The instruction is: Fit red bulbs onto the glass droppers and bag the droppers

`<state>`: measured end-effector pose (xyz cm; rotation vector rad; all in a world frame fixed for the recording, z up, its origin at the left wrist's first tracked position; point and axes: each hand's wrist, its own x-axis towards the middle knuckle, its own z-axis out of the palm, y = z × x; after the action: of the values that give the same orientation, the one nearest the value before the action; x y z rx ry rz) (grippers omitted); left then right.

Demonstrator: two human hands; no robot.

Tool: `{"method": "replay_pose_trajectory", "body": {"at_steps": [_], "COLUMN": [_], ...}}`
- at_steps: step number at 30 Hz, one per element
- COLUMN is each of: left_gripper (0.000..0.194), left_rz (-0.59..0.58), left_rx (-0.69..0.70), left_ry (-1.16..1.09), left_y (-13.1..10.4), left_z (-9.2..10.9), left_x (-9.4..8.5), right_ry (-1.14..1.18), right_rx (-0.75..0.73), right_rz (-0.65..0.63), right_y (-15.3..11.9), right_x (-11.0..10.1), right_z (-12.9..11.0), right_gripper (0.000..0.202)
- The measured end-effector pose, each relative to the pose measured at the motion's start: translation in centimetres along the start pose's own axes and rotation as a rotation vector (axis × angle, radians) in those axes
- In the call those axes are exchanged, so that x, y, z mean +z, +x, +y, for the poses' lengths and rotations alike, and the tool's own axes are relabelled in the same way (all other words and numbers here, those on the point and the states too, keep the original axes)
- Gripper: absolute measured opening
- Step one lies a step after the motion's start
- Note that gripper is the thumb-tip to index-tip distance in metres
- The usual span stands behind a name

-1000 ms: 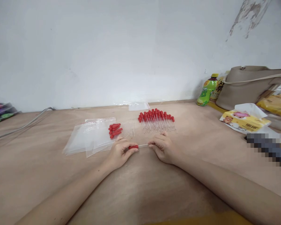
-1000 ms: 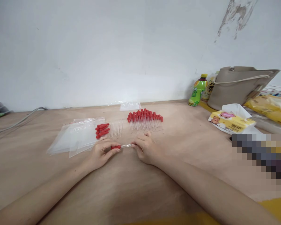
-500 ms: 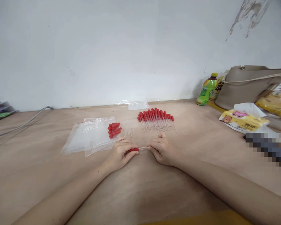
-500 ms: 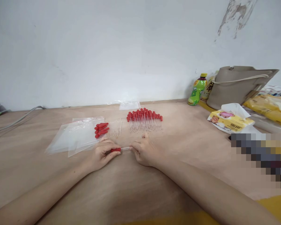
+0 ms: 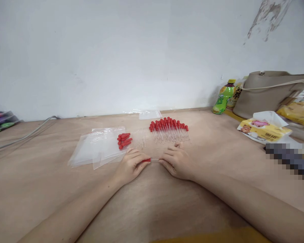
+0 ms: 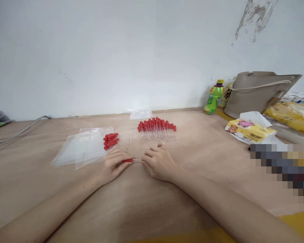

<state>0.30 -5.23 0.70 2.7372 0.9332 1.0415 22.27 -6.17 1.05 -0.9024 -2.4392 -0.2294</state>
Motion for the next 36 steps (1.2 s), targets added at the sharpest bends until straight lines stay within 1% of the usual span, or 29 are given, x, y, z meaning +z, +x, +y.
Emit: {"method": "replay_pose_trajectory", "body": {"at_steps": [2,3,6,8,10,12,13,15,17,20,23,26,29,32,34,36], "left_gripper": [0.018,0.019,0.023,0.022,0.024,0.028,0.03,0.032,0.033,0.032,0.031,0.031,0.03,0.028,0.025,0.019], "left_rz": [0.005,0.015,0.027,-0.035,-0.128,-0.21,-0.235,-0.26,-0.259,-0.239,-0.225,-0.216,-0.212,-0.203,-0.152,-0.041], "left_rx": [-0.034,-0.066,-0.163,-0.182,-0.17,-0.159,-0.156,-0.152,-0.143,-0.125,-0.12,-0.119,-0.117,-0.117,-0.122,-0.152], "left_ry": [-0.015,-0.025,-0.042,-0.037,-0.026,-0.02,-0.018,-0.019,-0.024,-0.039,-0.055,-0.058,-0.056,-0.044,0.001,0.114], "left_y": [-0.1,-0.2,-0.4,-0.3,-0.1,0.1,0.2,0.2,0.2,0.1,0.0,0.1,0.2,0.2,0.1,0.1], "left_z": [-0.1,-0.1,0.0,0.2,0.3,0.4,0.3,0.2,0.0,0.0,0.0,0.0,0.1,0.2,0.2,-0.3], "left_x": [0.0,0.0,-0.4,-0.6,-0.8,-0.8,-0.8,-0.7,-0.6,-0.5,-0.5,-0.5,-0.5,-0.4,-0.5,-0.8], "right_ry": [-0.099,-0.139,-0.159,-0.054,0.122,0.276,0.308,0.267,0.135,-0.014,-0.091,-0.141,-0.162,-0.162,-0.155,-0.141], "right_rx": [-0.005,0.017,0.181,0.344,0.533,0.682,0.729,0.768,0.778,0.781,0.773,0.777,0.806,0.818,0.802,0.767], "right_rz": [0.054,0.096,0.222,0.266,0.272,0.233,0.204,0.144,0.102,0.008,-0.079,-0.135,-0.179,-0.163,-0.126,-0.107], "right_y": [-0.4,-0.7,-1.4,-1.5,-1.0,0.1,0.9,2.9,5.1,8.1,10.0,10.9,11.0,10.8,10.8,10.8], "right_x": [-0.2,-0.2,0.0,0.1,0.2,0.2,0.2,0.4,0.9,2.3,3.8,4.7,5.0,5.1,5.1,5.2], "right_z": [0.5,0.9,2.7,3.9,4.6,4.6,4.4,3.7,3.1,2.5,2.2,2.0,2.0,1.9,1.7,1.4], "right_gripper": [0.019,0.019,0.019,0.019,0.022,0.025,0.026,0.027,0.029,0.032,0.032,0.034,0.036,0.035,0.034,0.033]}}
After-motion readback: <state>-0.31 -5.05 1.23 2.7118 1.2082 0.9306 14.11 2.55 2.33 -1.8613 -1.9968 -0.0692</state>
